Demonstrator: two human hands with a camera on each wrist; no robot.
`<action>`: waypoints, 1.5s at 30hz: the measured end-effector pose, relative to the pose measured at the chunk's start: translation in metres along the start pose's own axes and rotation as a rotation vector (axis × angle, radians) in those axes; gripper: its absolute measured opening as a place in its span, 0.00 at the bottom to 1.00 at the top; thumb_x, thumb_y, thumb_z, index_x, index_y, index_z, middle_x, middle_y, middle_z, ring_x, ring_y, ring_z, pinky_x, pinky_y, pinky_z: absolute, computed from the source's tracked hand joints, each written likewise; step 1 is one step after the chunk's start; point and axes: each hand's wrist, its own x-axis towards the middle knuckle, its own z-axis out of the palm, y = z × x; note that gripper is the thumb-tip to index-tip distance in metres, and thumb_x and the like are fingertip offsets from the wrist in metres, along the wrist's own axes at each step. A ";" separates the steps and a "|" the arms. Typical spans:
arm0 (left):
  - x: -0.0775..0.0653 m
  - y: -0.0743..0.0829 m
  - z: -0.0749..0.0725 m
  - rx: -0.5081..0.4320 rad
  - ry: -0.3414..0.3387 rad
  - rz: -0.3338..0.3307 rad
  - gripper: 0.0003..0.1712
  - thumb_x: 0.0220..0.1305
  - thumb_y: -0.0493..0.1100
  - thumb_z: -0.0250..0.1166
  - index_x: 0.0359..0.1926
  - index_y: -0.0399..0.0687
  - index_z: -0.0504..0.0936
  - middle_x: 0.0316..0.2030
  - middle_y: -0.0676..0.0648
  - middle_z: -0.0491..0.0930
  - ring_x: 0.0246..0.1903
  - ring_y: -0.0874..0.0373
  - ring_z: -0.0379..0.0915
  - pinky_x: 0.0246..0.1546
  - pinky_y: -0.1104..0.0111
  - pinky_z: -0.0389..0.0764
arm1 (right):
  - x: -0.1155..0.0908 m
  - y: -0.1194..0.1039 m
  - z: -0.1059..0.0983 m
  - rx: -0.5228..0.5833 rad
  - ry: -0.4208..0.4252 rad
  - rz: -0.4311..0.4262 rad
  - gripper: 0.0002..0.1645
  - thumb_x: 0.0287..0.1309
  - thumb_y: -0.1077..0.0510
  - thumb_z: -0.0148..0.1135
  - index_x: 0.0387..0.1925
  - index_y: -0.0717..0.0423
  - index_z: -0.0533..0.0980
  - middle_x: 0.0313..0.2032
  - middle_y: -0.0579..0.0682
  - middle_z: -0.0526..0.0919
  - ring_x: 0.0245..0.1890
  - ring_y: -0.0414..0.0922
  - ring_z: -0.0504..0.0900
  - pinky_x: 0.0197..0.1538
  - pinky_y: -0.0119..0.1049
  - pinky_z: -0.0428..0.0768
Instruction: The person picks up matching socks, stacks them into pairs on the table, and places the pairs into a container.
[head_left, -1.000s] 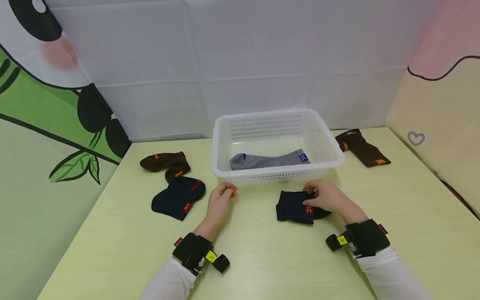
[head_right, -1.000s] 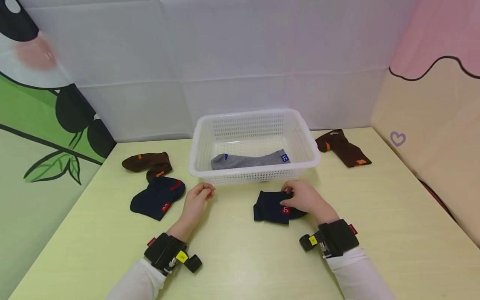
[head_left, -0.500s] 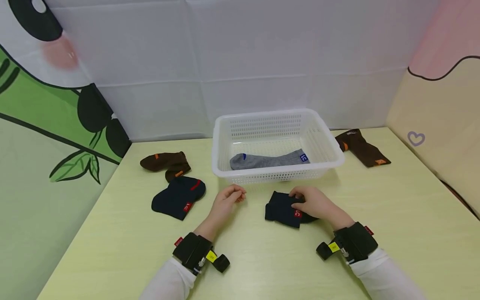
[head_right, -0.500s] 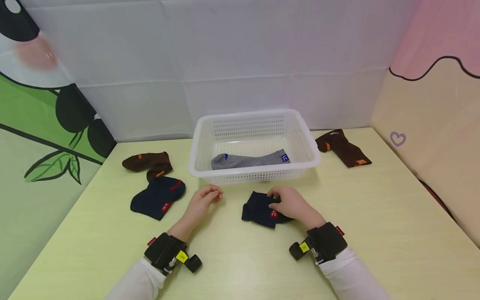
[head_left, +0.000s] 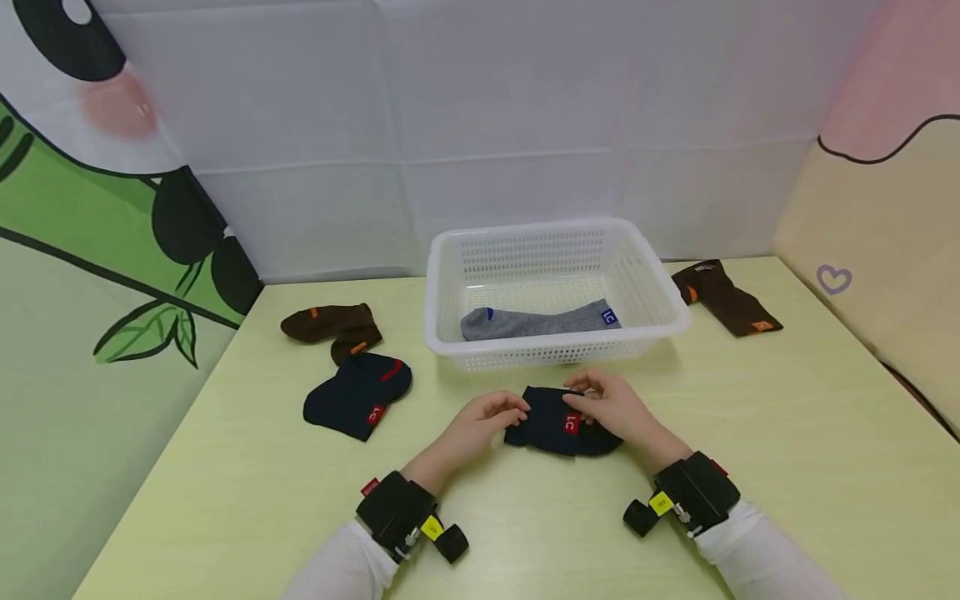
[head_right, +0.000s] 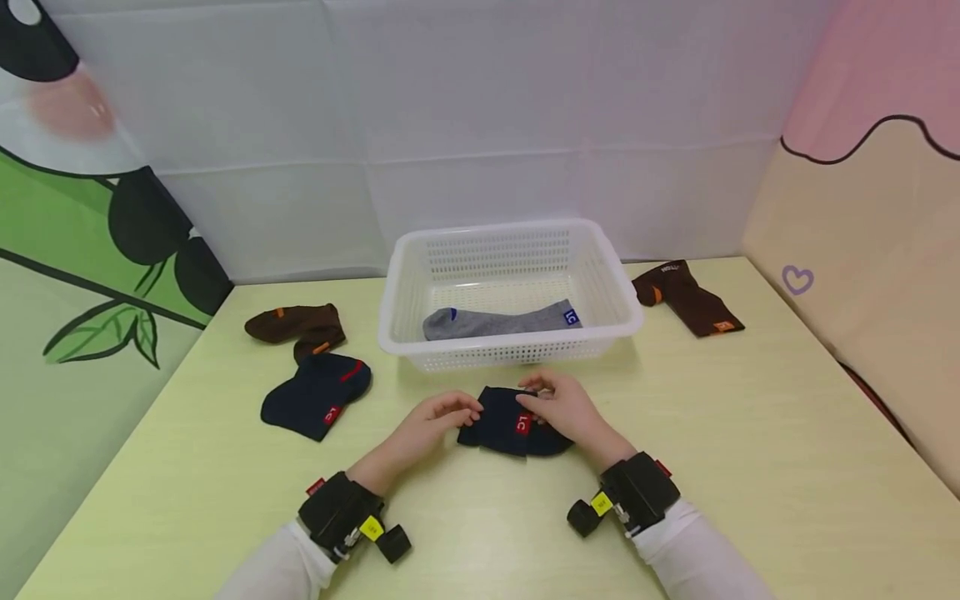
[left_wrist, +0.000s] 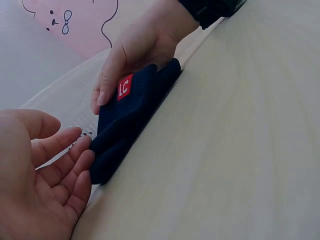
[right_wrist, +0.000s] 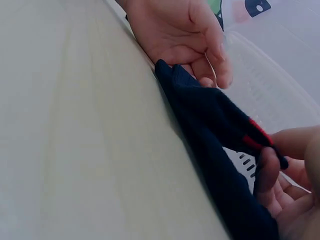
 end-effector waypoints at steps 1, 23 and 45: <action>0.000 0.001 0.001 0.010 0.002 0.004 0.15 0.70 0.36 0.50 0.50 0.30 0.76 0.47 0.33 0.77 0.47 0.53 0.74 0.49 0.69 0.74 | 0.000 -0.001 0.002 0.030 0.020 0.014 0.17 0.60 0.58 0.61 0.44 0.69 0.75 0.35 0.54 0.79 0.21 0.35 0.73 0.27 0.30 0.75; -0.001 0.003 0.006 0.138 0.044 -0.019 0.14 0.66 0.46 0.59 0.46 0.40 0.77 0.33 0.45 0.78 0.30 0.62 0.69 0.33 0.73 0.69 | -0.009 -0.011 0.028 0.334 -0.251 -0.050 0.23 0.67 0.57 0.53 0.54 0.72 0.67 0.53 0.68 0.74 0.48 0.33 0.78 0.53 0.28 0.74; 0.000 -0.002 0.004 0.164 0.098 0.005 0.14 0.65 0.37 0.59 0.51 0.39 0.75 0.38 0.42 0.79 0.32 0.60 0.68 0.37 0.72 0.69 | -0.001 -0.010 -0.022 -0.563 -0.156 0.112 0.12 0.50 0.58 0.70 0.30 0.60 0.75 0.25 0.49 0.73 0.27 0.44 0.70 0.35 0.37 0.70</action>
